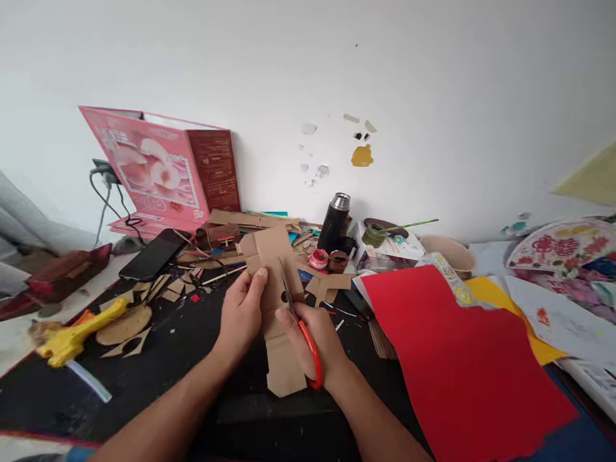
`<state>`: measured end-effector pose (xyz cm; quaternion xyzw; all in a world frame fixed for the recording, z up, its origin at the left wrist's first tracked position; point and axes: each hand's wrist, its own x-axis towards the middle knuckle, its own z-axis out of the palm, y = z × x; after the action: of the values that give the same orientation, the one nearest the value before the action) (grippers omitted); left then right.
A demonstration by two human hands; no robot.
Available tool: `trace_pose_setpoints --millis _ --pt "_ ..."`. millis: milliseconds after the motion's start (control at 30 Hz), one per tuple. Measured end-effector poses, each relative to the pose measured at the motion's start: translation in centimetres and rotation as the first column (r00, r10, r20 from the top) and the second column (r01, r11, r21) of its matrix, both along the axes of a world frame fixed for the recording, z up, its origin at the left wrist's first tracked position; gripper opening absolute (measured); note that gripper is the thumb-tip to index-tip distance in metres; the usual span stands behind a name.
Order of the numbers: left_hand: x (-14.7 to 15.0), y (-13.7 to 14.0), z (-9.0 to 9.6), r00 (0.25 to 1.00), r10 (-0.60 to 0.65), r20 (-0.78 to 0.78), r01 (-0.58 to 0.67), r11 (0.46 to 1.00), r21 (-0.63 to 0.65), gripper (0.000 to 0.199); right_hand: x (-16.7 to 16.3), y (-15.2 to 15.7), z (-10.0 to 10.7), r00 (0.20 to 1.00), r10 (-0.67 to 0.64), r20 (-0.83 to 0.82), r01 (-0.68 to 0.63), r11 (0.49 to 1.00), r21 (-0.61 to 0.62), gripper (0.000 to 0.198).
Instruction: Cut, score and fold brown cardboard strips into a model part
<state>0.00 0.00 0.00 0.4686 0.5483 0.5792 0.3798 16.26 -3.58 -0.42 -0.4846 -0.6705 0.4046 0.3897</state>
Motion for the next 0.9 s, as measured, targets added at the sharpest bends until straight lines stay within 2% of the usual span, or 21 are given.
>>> trace_pose_setpoints --millis 400,900 --pt "0.27 0.06 -0.13 0.994 -0.027 0.107 0.026 1.000 0.003 0.052 -0.28 -0.44 0.73 0.997 -0.021 0.069 0.018 0.999 0.044 0.051" --pt "0.27 0.06 -0.51 0.991 -0.022 0.133 0.020 1.000 0.022 0.054 -0.53 -0.54 0.50 0.997 -0.027 0.072 0.022 0.997 0.073 0.050"
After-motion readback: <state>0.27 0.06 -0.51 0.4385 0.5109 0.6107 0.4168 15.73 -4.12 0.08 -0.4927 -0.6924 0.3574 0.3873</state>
